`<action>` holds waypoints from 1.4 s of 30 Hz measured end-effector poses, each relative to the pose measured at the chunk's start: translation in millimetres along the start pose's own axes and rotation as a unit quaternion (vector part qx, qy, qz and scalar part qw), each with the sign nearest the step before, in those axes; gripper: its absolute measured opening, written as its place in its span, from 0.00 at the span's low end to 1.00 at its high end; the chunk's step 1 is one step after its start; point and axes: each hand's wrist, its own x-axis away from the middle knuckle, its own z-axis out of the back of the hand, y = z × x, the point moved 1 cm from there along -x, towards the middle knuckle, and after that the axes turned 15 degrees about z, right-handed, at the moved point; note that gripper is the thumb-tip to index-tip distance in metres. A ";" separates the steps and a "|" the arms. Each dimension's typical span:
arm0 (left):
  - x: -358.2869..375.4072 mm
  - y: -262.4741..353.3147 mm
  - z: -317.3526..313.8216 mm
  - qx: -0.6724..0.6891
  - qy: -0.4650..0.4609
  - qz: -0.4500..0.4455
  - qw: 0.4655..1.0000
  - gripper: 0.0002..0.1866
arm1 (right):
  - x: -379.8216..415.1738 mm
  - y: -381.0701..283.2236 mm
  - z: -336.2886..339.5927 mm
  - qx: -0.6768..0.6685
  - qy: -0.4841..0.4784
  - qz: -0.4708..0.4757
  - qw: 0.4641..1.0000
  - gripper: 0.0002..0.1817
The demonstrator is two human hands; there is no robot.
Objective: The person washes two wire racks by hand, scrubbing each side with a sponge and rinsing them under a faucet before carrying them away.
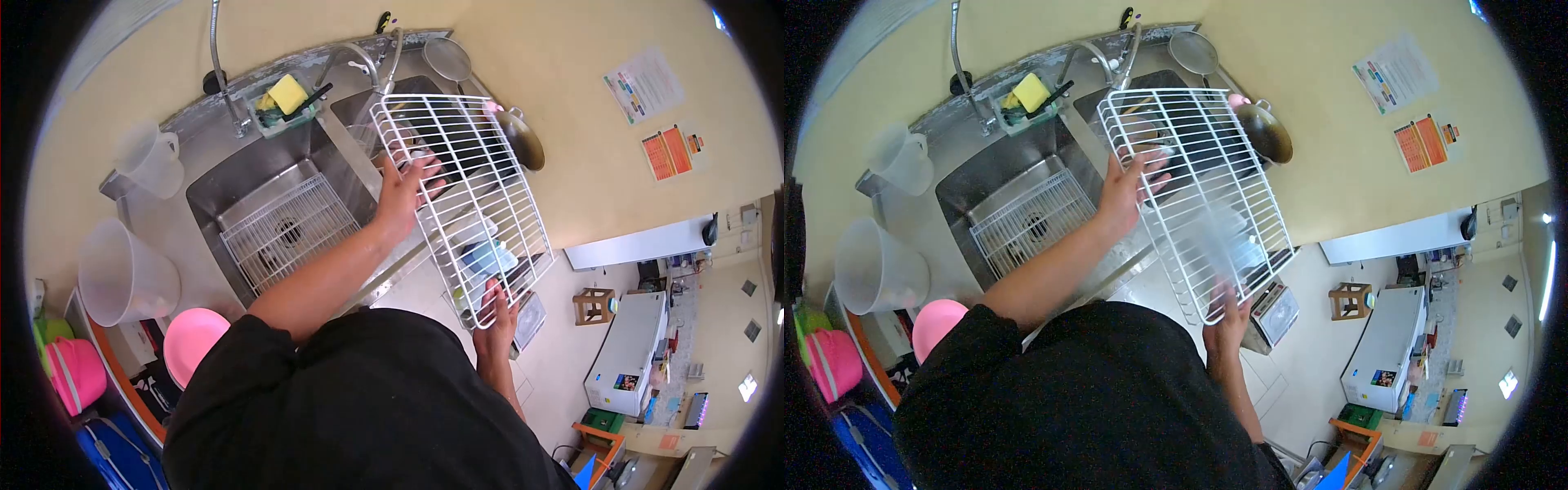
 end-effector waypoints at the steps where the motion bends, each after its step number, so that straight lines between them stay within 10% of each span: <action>1: 5.9 -1.7 -8.7 0.013 0.008 0.003 1.000 0.23 | 4.5 -1.4 0.3 0.003 0.007 0.012 1.000 0.13; 8: 17.4 49.1 -75.4 -0.118 -0.129 -0.130 0.976 0.20 | 0.4 -26.7 37.5 0.177 -0.268 -0.145 0.936 0.18; 12: 62.7 49.6 -133.1 -0.348 -0.254 -0.135 0.892 0.13 | -6.6 -117.3 56.8 0.248 -0.253 0.115 0.928 0.23; 14: 99.1 33.9 -171.0 -0.613 -0.277 -0.308 0.673 0.05 | 7.5 -182.5 49.4 0.154 -0.187 0.169 0.955 0.39; 18: 129.5 -29.9 -183.1 -0.724 -0.506 -0.332 0.332 0.09 | 41.4 -210.3 97.4 -0.090 -0.103 0.034 0.990 0.49; 24: 167.9 -124.8 -198.2 -0.624 -0.702 -0.313 0.140 0.13 | 134.2 -164.9 155.2 -0.144 0.097 0.063 0.983 0.31; 29: 187.5 -228.0 -205.3 -0.557 -0.781 -0.254 0.120 0.17 | 204.7 -146.9 223.4 -0.195 0.251 0.115 0.941 0.34; 33: 229.2 -300.7 -227.9 -0.529 -0.781 -0.256 0.211 0.28 | 265.6 -161.4 284.9 -0.173 0.384 0.187 0.888 0.33; 42: 133.6 -401.8 -76.5 -0.737 -0.529 -0.153 0.392 0.25 | 468.8 -202.9 533.4 -0.062 0.661 0.377 0.646 0.32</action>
